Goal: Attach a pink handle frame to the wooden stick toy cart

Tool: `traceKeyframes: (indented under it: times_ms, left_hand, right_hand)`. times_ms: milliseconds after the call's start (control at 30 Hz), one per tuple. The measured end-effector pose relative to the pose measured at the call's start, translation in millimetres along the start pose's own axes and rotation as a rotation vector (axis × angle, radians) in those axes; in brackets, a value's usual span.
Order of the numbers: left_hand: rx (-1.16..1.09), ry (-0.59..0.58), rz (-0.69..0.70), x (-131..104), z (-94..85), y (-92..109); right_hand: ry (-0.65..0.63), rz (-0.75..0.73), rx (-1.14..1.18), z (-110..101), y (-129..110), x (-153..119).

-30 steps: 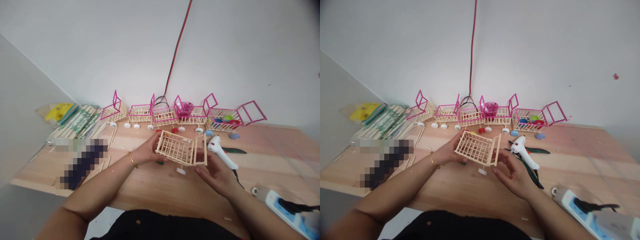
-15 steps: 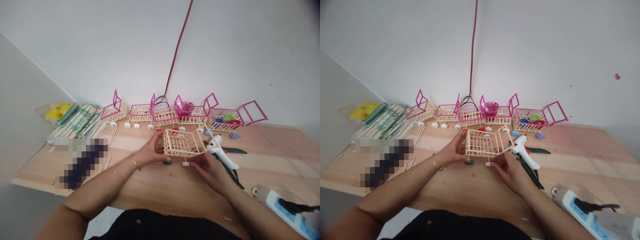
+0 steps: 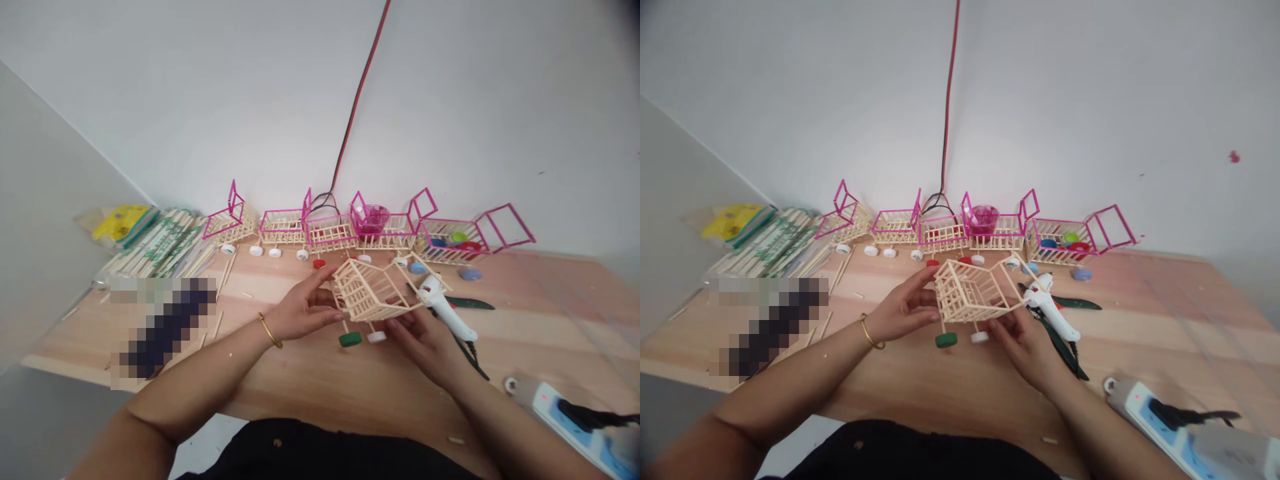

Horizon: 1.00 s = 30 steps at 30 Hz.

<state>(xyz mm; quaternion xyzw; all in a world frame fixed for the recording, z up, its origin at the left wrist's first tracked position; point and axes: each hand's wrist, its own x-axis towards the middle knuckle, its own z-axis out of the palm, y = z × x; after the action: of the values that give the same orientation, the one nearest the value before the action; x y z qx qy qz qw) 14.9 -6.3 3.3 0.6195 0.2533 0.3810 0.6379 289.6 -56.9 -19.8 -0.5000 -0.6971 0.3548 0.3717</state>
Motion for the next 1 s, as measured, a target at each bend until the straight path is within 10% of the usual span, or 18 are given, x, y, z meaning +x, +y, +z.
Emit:
traceKeyframes:
  times_ms: [467,1000]
  left_hand:
    - [0.626,0.081,0.197,-0.4,-1.9,7.9]
    - [0.771,0.198,0.205,1.1,-8.1,6.4]
  right_hand:
    - [0.012,0.048,0.216,2.0,-2.0,1.1]
    - [-0.016,0.004,0.223,1.9,-9.7,2.2]
